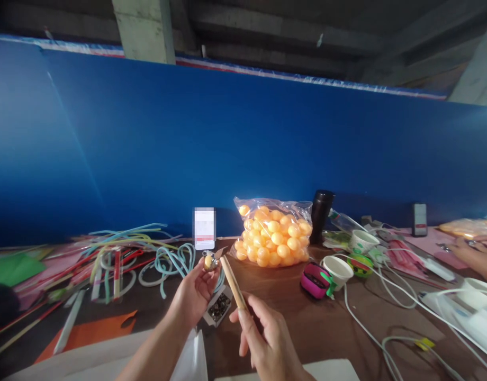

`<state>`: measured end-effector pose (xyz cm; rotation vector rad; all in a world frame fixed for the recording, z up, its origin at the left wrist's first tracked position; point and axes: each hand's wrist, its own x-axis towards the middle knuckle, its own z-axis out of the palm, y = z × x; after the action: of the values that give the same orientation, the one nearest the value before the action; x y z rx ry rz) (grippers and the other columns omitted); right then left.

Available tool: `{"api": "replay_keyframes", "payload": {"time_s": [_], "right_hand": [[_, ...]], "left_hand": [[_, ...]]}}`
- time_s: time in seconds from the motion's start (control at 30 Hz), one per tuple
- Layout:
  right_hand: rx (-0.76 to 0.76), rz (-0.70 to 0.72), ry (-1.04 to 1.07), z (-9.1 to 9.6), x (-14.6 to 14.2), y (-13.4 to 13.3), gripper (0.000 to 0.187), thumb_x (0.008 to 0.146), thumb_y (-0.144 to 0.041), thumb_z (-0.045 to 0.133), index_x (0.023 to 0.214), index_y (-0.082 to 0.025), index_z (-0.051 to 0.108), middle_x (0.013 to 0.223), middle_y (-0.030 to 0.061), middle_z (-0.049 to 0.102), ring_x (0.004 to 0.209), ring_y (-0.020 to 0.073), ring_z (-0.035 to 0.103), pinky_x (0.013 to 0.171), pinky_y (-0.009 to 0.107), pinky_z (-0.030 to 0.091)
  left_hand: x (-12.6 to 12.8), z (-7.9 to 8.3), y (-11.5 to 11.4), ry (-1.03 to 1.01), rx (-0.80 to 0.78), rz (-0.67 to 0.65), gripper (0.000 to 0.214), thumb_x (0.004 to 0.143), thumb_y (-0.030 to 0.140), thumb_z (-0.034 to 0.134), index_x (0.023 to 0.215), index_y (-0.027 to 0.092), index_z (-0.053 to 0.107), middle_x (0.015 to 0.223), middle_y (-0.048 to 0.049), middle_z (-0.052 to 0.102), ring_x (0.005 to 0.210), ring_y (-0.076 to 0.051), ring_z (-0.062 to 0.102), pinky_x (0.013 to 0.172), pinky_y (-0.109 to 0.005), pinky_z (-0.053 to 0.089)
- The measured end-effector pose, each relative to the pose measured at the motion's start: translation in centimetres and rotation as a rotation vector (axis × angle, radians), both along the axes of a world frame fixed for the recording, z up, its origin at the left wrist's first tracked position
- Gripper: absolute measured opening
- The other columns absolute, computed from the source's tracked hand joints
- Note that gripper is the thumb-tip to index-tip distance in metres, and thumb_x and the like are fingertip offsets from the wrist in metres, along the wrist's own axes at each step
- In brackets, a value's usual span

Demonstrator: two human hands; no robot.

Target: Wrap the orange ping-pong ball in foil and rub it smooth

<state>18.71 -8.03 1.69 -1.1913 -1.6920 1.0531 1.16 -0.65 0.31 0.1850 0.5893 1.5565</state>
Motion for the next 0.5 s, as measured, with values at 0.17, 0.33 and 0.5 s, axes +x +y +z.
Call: {"api": "replay_keyframes", "payload": {"time_s": [0.17,0.33,0.5], "right_hand": [[0.019,0.018,0.014,0.19,-0.29,-0.05,0.048,0.091,-0.060,0.045,0.105,-0.017,0.062,0.079,0.0051,0.067,0.042,0.0093,0.054,0.034,0.017,0.038],[0.016,0.027,-0.005,0.47,-0.24,-0.15,0.045,0.093,-0.058,0.043,0.096,-0.017,0.063,0.049,-0.0032,0.054,0.039,0.0105,0.049,0.037,0.017,0.038],[0.029,0.008,-0.019,0.45,-0.24,-0.08,0.045,0.093,-0.057,0.044,0.096,-0.016,0.063,0.052,-0.0028,0.056,0.037,0.0089,0.045,0.035,0.017,0.035]], "left_hand": [[0.02,0.13,-0.14,0.003,0.009,-0.003,0.005,0.085,0.014,0.061,0.088,0.012,0.064,0.075,-0.0067,0.070,0.062,-0.011,0.068,0.061,-0.019,0.058],[0.02,0.14,-0.17,0.012,0.007,-0.016,0.007,0.086,0.014,0.059,0.089,0.011,0.064,0.079,-0.0091,0.071,0.067,-0.012,0.069,0.066,-0.021,0.058],[0.01,0.04,-0.19,0.010,0.014,-0.014,0.006,0.085,0.013,0.060,0.089,0.011,0.064,0.079,-0.0093,0.071,0.067,-0.012,0.069,0.066,-0.020,0.058]]}}
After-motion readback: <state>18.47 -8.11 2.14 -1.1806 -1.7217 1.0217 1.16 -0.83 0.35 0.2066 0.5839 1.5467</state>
